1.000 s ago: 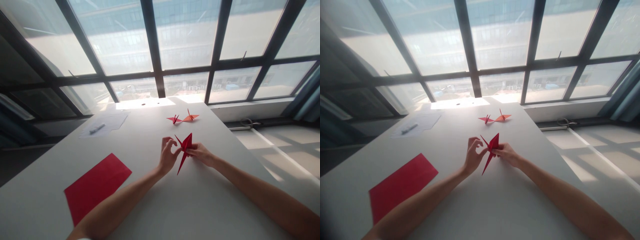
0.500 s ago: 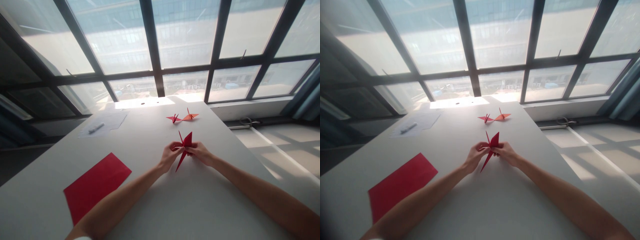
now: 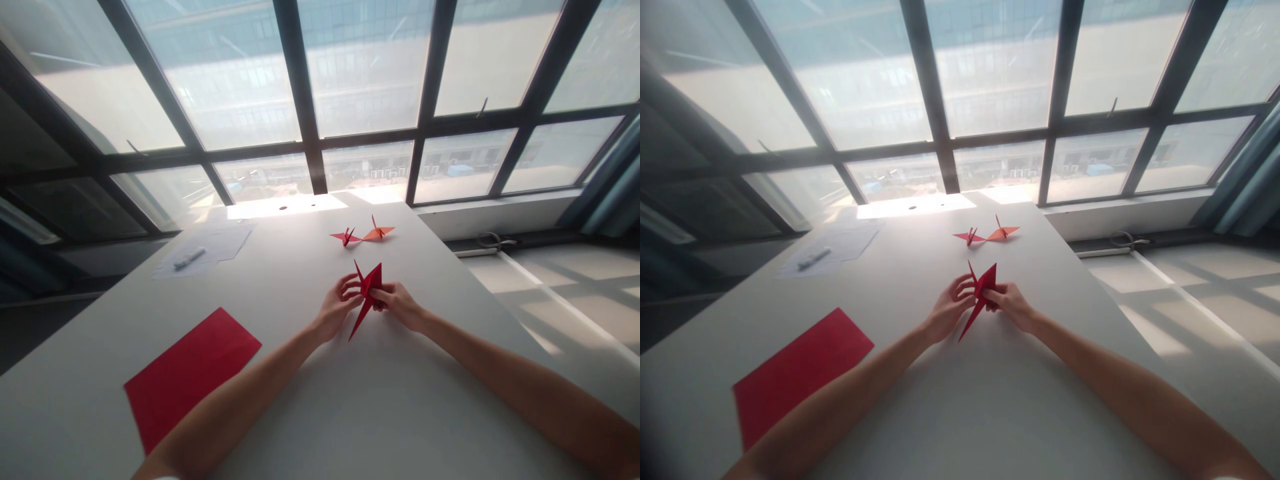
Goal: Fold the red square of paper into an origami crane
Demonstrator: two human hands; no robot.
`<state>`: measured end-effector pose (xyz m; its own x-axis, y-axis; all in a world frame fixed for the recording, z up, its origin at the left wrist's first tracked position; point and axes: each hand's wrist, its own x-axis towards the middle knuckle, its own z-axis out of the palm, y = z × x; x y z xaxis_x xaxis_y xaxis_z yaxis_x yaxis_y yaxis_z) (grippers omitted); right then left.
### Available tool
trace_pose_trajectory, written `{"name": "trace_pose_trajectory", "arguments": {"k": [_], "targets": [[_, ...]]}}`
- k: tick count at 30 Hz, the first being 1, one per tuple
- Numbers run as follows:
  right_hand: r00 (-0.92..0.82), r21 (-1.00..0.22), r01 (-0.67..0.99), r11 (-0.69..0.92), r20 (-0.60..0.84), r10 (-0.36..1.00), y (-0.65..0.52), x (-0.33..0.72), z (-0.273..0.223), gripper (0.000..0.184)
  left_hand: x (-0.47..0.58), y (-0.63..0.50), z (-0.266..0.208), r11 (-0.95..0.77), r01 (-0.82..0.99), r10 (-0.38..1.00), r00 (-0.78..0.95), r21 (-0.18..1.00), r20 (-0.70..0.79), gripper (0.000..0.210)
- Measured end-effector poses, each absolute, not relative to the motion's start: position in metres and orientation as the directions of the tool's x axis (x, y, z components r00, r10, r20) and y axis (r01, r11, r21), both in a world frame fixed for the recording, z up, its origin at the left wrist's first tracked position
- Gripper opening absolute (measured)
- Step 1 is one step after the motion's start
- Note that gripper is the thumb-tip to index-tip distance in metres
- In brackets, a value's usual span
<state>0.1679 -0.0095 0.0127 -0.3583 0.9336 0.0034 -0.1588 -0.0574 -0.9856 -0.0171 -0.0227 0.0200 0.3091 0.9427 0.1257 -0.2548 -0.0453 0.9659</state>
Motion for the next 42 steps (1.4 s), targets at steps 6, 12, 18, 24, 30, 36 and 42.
{"name": "trace_pose_trajectory", "arguments": {"k": [6, 12, 18, 24, 30, 36, 42], "targets": [[-0.365, -0.957, -0.255, -0.138, -0.037, 0.930, -0.011, 0.166, 0.013, 0.029, -0.022, -0.013, 0.017, -0.246, -0.174, 0.921, 0.266, 0.954, 0.286, 0.030], [-0.358, -0.941, -0.281, -0.190, -0.081, 0.930, -0.012, 0.165, 0.013, 0.030, -0.022, -0.016, 0.020, -0.463, 0.021, 0.849, 0.299, 0.886, 0.436, 0.023], [-0.377, -0.944, -0.270, -0.192, -0.080, 0.923, -0.013, 0.164, 0.015, 0.032, -0.023, -0.020, 0.022, -0.500, 0.063, 0.841, 0.272, 0.864, 0.467, 0.016], [-0.365, -0.945, -0.270, -0.185, -0.077, 0.928, -0.014, 0.163, 0.015, 0.035, -0.018, -0.015, 0.012, -0.348, -0.057, 0.924, 0.147, 0.936, 0.352, 0.024], [-0.386, -0.963, -0.230, -0.140, -0.042, 0.921, -0.013, 0.166, 0.014, 0.035, -0.019, -0.015, 0.017, -0.174, -0.198, 0.945, 0.241, 0.965, 0.220, 0.038], [-0.420, -0.989, -0.146, 0.013, 0.073, 0.905, -0.013, 0.168, 0.015, 0.034, -0.019, -0.017, 0.016, -0.200, -0.232, 0.940, 0.228, 0.952, 0.253, 0.043], [-0.412, -0.988, -0.066, 0.139, 0.153, 0.898, -0.011, 0.168, 0.012, 0.033, -0.018, -0.019, 0.014, -0.269, -0.200, 0.908, 0.274, 0.942, 0.317, 0.024]]}}
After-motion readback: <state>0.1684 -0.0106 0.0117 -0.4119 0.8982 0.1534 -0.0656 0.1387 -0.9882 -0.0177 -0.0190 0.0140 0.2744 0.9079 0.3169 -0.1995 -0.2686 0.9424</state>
